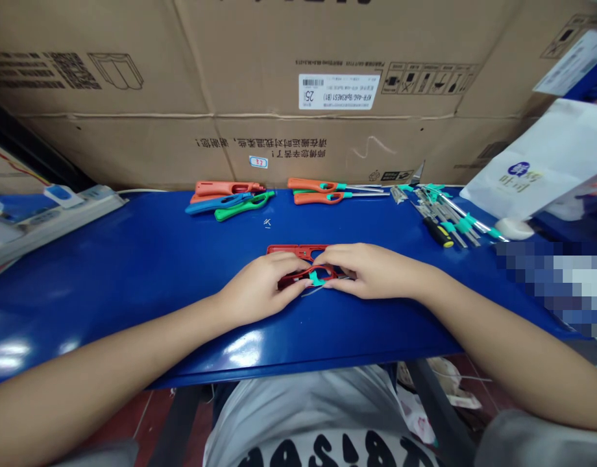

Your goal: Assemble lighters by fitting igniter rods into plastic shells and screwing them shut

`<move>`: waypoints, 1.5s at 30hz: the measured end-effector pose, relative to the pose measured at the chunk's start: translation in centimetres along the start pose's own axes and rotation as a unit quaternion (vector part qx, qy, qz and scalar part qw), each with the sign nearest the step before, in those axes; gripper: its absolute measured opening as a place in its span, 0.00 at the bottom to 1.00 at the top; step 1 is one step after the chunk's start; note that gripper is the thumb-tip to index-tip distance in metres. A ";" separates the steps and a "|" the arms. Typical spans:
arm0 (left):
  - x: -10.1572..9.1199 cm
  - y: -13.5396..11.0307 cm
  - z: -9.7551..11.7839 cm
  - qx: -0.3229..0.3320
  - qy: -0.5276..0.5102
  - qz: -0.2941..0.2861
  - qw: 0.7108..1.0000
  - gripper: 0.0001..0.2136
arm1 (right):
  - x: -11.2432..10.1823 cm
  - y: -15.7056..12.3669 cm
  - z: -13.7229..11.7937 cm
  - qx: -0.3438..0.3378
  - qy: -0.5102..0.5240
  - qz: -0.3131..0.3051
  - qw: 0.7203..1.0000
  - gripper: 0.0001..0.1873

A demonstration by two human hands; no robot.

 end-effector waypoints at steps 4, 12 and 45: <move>-0.3 0.0 0.2 0.023 0.054 -0.020 0.998 0.12 | -0.1 0.0 0.2 -0.003 0.009 -0.011 1.000 0.14; -1.4 0.1 0.6 0.022 0.107 -0.005 0.994 0.13 | -1.1 -0.5 1.5 0.031 0.014 0.044 0.998 0.14; -2.0 -0.3 1.2 0.074 0.158 -0.079 0.981 0.16 | -1.8 -3.9 14.0 0.505 -0.202 -0.076 0.835 0.33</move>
Point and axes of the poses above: each hand's wrist, its own y-axis towards the middle knuckle, its own x-axis out of the palm, z = x × y, the point moved 3 cm from there along y, towards the middle knuckle, and after that the axes turned 15 degrees about -y, right-handed, at the moved point
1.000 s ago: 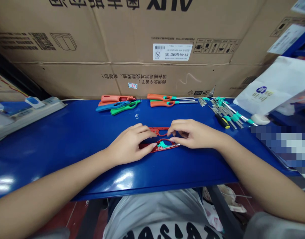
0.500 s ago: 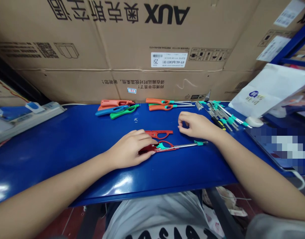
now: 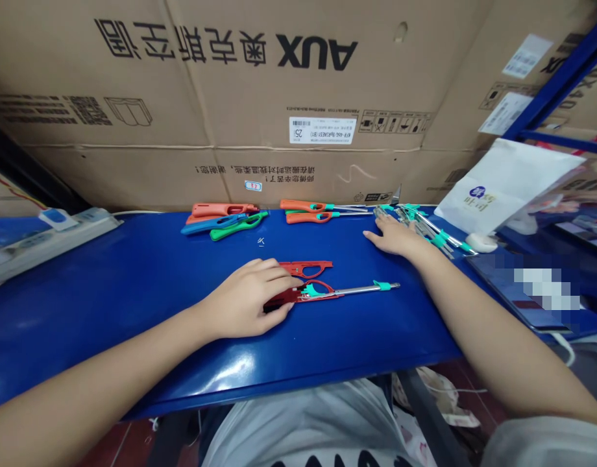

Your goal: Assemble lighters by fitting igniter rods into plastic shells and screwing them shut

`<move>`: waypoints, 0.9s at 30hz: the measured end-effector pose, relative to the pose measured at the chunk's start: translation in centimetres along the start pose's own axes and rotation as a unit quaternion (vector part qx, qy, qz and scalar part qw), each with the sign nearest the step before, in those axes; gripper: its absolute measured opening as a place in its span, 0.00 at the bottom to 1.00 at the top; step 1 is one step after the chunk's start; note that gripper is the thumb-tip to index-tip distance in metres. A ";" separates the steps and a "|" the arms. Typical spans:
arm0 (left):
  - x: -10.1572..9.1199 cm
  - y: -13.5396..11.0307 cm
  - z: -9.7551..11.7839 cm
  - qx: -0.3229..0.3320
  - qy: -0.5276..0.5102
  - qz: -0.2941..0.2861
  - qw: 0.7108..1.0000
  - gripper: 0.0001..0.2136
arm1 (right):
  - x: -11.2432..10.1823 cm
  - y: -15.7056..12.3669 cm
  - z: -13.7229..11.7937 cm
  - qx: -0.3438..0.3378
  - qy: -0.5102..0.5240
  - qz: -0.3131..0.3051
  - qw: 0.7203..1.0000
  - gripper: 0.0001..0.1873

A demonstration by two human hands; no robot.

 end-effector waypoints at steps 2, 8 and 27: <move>0.1 0.0 0.0 -0.003 -0.001 -0.003 1.000 0.15 | -0.8 -0.7 0.1 -0.011 -0.006 0.009 1.000 0.29; 0.4 0.1 -0.2 -0.013 -0.011 -0.011 1.000 0.16 | -2.5 -2.1 0.0 -0.014 0.025 0.074 0.997 0.15; 0.3 0.0 0.3 -0.002 -0.018 -0.020 1.000 0.23 | -3.5 -3.3 -1.3 -0.091 0.156 0.023 0.983 0.05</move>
Point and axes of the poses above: each hand's wrist, its own y-axis towards the middle knuckle, its own x-axis out of the palm, z = x × y, the point moved 3 cm from there along y, towards the middle knuckle, and after that the axes turned 15 degrees about -y, right-handed, at the moved point
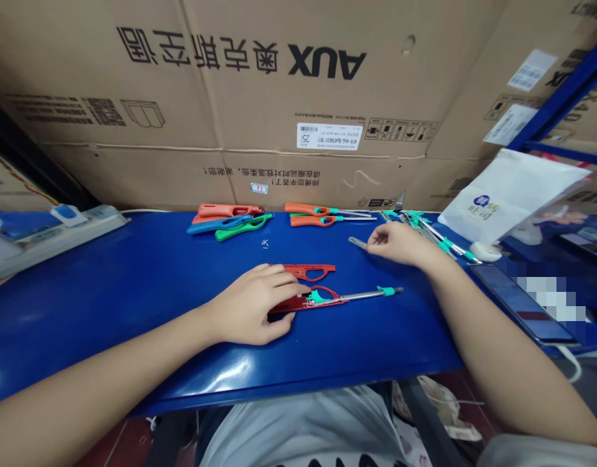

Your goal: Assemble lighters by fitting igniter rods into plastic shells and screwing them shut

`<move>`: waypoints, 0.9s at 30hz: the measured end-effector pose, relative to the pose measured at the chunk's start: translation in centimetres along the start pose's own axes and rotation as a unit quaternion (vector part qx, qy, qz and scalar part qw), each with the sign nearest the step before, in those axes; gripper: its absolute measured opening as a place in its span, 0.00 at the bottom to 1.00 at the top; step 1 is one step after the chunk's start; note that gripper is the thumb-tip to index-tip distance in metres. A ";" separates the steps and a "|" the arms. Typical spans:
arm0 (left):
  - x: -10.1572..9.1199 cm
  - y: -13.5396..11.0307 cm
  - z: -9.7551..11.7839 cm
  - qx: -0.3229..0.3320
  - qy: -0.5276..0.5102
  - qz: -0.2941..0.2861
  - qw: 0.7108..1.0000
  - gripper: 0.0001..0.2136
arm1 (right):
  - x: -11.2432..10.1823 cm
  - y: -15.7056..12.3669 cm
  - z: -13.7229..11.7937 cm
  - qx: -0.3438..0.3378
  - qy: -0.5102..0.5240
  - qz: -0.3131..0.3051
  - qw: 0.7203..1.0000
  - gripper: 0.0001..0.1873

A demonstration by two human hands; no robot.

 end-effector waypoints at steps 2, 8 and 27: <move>0.0 0.0 0.0 -0.007 -0.002 0.015 1.000 0.23 | 0.3 -0.8 -1.4 -0.049 0.123 -0.022 0.991 0.05; 0.0 0.3 -0.3 -0.027 -0.025 0.075 0.997 0.19 | 1.3 -3.1 -5.6 -0.108 0.322 -0.113 0.934 0.05; 0.5 0.3 -0.5 -0.039 -0.021 0.040 0.998 0.19 | 1.5 -4.3 -7.0 -0.329 0.079 -0.042 0.940 0.07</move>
Point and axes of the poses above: each hand's wrist, its own y-axis towards the middle knuckle, its own x-axis out of the palm, z = x × y, the point moved 3 cm from there along y, towards the middle knuckle, and after that the axes turned 15 degrees about -y, right-handed, at the moved point
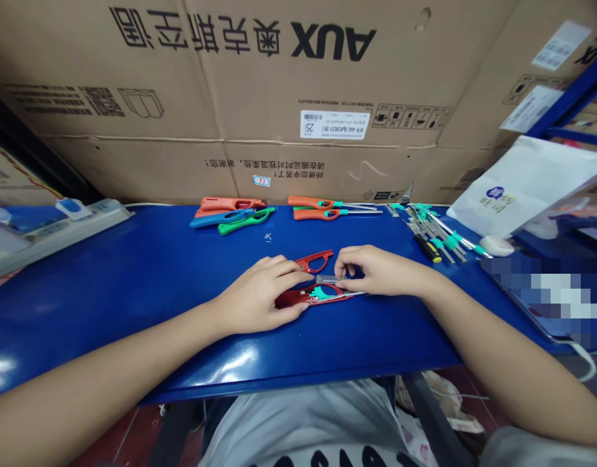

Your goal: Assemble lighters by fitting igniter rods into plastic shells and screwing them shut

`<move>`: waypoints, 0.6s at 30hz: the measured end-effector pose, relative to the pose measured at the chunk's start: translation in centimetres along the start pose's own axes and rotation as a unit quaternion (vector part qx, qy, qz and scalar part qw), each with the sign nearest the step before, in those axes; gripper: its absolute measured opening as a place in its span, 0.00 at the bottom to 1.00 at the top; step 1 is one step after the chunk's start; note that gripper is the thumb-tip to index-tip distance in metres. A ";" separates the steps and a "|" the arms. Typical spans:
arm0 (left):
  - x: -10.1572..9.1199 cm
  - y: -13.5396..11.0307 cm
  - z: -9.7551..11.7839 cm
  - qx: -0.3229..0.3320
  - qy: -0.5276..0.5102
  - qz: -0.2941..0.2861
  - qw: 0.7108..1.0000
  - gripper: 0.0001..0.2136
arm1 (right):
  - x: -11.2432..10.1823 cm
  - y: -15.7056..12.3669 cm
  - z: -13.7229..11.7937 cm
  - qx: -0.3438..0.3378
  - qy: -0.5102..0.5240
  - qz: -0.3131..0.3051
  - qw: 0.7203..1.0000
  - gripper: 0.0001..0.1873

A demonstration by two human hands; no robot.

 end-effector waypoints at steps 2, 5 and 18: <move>0.1 0.0 -0.1 -0.002 -0.001 0.000 1.000 0.19 | 0.0 0.0 0.0 0.000 -0.009 0.009 1.000 0.05; 0.1 0.1 -0.1 -0.002 -0.003 0.002 1.000 0.21 | 0.2 0.2 0.1 -0.002 -0.012 0.024 1.000 0.04; 0.8 0.1 0.5 -0.003 -0.131 0.087 0.988 0.09 | 1.1 0.3 -3.0 -0.142 0.032 0.180 0.973 0.08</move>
Point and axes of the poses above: each hand's wrist, its own y-axis towards the middle knuckle, its own x-axis out of the palm, z = x × y, the point moved 3 cm from there along y, towards the middle knuckle, and after that the axes turned 15 degrees about -y, right-handed, at the moved point
